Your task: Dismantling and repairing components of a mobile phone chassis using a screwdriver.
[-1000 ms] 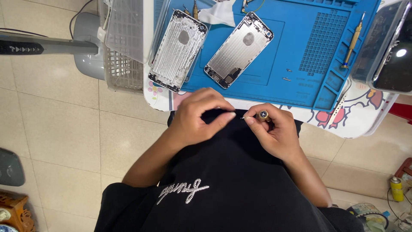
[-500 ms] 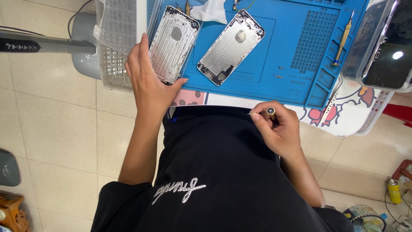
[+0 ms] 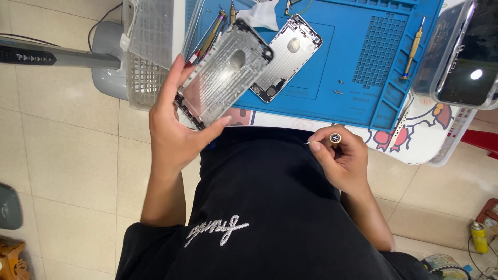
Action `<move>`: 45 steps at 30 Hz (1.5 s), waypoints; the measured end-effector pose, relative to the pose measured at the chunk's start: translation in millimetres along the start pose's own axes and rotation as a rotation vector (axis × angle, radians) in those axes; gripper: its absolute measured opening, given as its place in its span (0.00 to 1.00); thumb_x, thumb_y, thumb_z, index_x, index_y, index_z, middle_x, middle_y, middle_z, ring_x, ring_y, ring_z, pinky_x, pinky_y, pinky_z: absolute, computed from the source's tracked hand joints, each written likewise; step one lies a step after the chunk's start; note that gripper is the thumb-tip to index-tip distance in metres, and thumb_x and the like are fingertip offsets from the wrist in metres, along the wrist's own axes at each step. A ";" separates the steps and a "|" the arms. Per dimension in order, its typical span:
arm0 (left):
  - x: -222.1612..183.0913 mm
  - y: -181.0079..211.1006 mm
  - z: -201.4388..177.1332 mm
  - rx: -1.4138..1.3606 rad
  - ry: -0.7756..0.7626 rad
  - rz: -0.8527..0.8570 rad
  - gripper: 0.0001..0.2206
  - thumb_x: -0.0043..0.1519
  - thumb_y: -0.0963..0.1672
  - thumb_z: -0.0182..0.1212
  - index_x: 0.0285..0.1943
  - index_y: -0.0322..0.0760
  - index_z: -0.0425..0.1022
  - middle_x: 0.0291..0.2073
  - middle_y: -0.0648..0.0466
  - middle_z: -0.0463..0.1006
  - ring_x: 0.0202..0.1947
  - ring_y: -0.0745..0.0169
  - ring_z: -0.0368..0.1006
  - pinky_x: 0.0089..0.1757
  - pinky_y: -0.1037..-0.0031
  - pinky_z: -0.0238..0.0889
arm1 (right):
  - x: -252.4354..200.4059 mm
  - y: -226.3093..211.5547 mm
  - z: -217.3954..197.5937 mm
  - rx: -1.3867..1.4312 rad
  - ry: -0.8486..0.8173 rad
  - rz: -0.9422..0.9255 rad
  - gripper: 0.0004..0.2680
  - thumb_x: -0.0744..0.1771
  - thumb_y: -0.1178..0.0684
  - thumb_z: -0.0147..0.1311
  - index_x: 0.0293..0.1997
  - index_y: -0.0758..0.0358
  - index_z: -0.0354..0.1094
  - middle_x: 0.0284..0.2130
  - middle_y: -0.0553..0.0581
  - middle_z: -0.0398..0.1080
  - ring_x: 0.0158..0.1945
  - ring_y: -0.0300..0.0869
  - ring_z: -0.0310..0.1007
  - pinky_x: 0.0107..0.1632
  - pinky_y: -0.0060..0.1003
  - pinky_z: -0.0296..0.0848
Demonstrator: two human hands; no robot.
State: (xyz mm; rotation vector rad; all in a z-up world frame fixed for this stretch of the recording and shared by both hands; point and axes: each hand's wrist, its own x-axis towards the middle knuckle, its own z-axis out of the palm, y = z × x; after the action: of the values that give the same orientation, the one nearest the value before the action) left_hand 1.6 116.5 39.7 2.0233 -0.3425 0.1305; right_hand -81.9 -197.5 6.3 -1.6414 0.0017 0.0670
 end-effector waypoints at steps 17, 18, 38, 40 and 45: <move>-15.1 45.0 19.4 -0.410 -0.480 -0.012 0.50 0.48 0.45 0.82 0.79 0.25 0.54 0.69 0.35 0.69 0.71 0.48 0.68 0.68 0.64 0.62 | -38.0 -30.8 2.9 0.613 0.121 -0.149 0.02 0.72 0.57 0.55 0.45 0.62 0.66 0.72 0.76 0.51 0.33 0.28 0.70 0.33 0.26 0.64; -16.2 43.4 22.9 -0.386 -0.509 0.000 0.51 0.47 0.46 0.82 0.79 0.25 0.54 0.68 0.36 0.70 0.71 0.48 0.69 0.68 0.63 0.61 | -43.5 -19.2 -1.2 0.721 0.068 -0.119 0.03 0.73 0.57 0.55 0.45 0.64 0.67 0.75 0.78 0.50 0.36 0.25 0.69 0.30 0.20 0.58; 1.8 50.8 39.1 -0.044 -0.620 -0.035 0.52 0.39 0.55 0.82 0.72 0.28 0.63 0.51 0.40 0.75 0.54 0.46 0.74 0.53 0.60 0.67 | -18.0 -28.8 -2.8 0.205 0.215 0.046 0.02 0.68 0.63 0.59 0.40 0.69 0.70 0.63 0.64 0.66 0.62 0.41 0.69 0.62 0.35 0.69; 6.8 46.8 40.9 -0.071 -0.636 -0.058 0.51 0.40 0.55 0.81 0.72 0.27 0.64 0.50 0.40 0.75 0.53 0.48 0.75 0.52 0.61 0.68 | -16.5 -29.5 -5.4 0.185 0.208 0.054 0.02 0.68 0.63 0.60 0.40 0.69 0.71 0.61 0.63 0.67 0.64 0.42 0.68 0.64 0.35 0.68; 15.1 10.8 55.5 -0.940 -0.996 -0.525 0.38 0.69 0.57 0.50 0.78 0.24 0.52 0.61 0.37 0.77 0.57 0.52 0.79 0.56 0.66 0.74 | -11.7 -40.9 -12.3 -0.085 0.138 0.060 0.03 0.66 0.63 0.62 0.39 0.68 0.72 0.54 0.61 0.70 0.54 0.40 0.72 0.56 0.32 0.72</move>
State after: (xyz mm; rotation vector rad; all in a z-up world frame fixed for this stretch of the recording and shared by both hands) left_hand 9.7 60.0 27.0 1.0344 -0.3624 -1.1781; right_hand -91.3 -207.3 48.4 -1.7278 0.1555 -0.0010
